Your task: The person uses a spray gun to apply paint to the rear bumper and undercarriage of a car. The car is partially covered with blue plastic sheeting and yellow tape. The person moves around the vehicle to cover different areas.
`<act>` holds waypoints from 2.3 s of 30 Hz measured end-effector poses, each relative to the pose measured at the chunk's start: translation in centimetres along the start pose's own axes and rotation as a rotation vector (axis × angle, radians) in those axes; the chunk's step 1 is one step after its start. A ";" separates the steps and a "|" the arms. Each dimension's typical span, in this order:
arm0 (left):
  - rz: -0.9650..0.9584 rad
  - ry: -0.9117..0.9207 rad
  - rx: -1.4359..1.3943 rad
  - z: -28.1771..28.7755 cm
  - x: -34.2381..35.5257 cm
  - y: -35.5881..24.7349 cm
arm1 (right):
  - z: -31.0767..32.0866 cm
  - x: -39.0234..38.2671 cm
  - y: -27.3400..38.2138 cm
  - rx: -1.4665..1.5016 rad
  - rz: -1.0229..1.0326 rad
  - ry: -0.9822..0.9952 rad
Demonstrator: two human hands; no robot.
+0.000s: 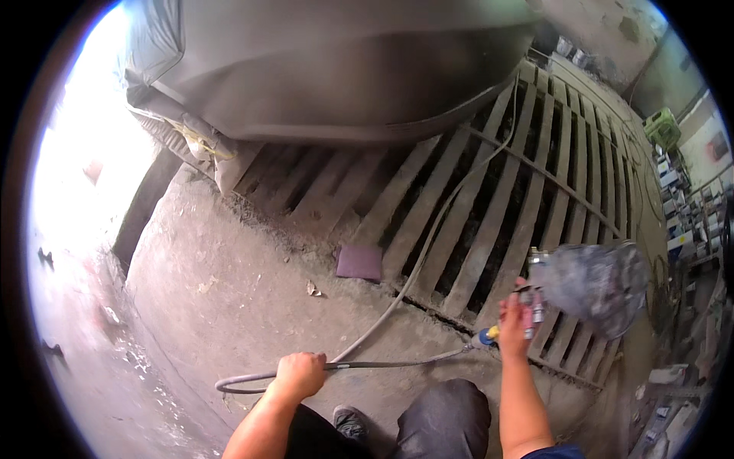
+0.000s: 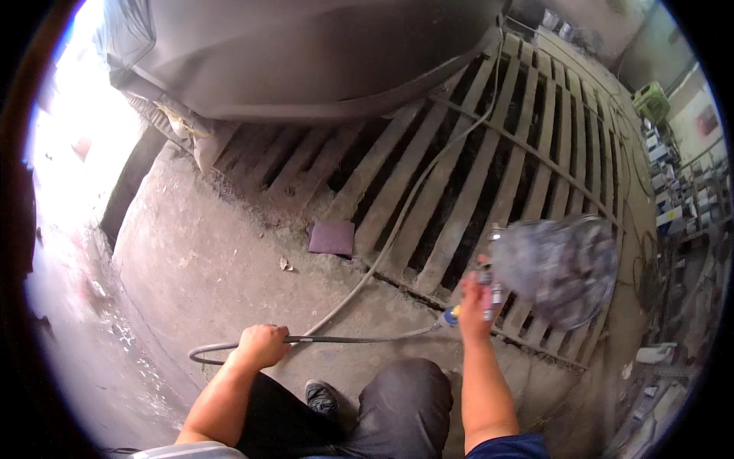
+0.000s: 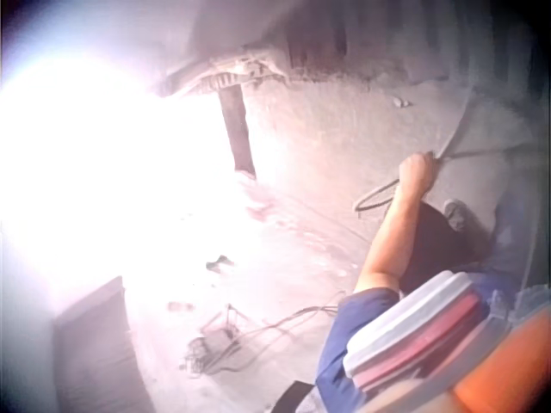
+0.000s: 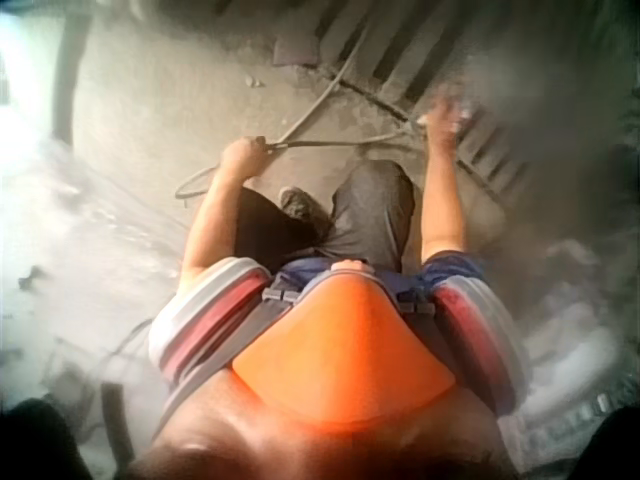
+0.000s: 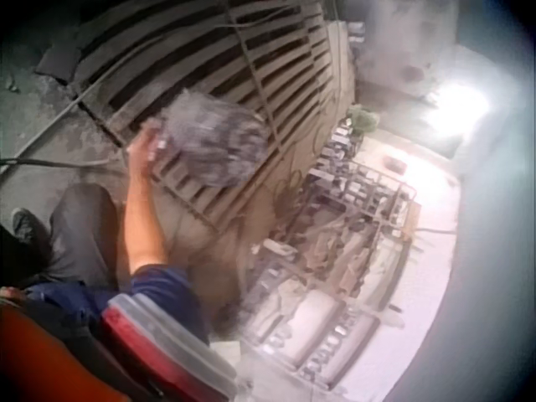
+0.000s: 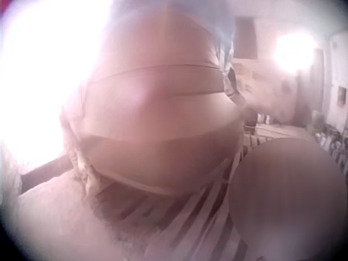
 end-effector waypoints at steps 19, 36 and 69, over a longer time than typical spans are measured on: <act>0.051 -0.347 0.191 1.7 -5.4 5.1 | -9.9 5.9 -8.7 0.398 -0.416 0.609; 0.329 -0.426 0.246 5.5 -7.6 5.0 | -11.4 7.6 -7.6 0.536 -0.312 0.580; 0.367 -0.335 0.126 2.1 -9.0 2.9 | 0.2 10.6 -10.7 0.445 -0.091 0.182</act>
Point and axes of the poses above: each hand's wrist, its own x-axis towards the middle knuckle, its own z-axis out of the back of the hand, y = z × x, the point moved 7 cm from there along x, towards the middle knuckle, and after that the axes turned 10 degrees about -z, right-handed, at the moved point
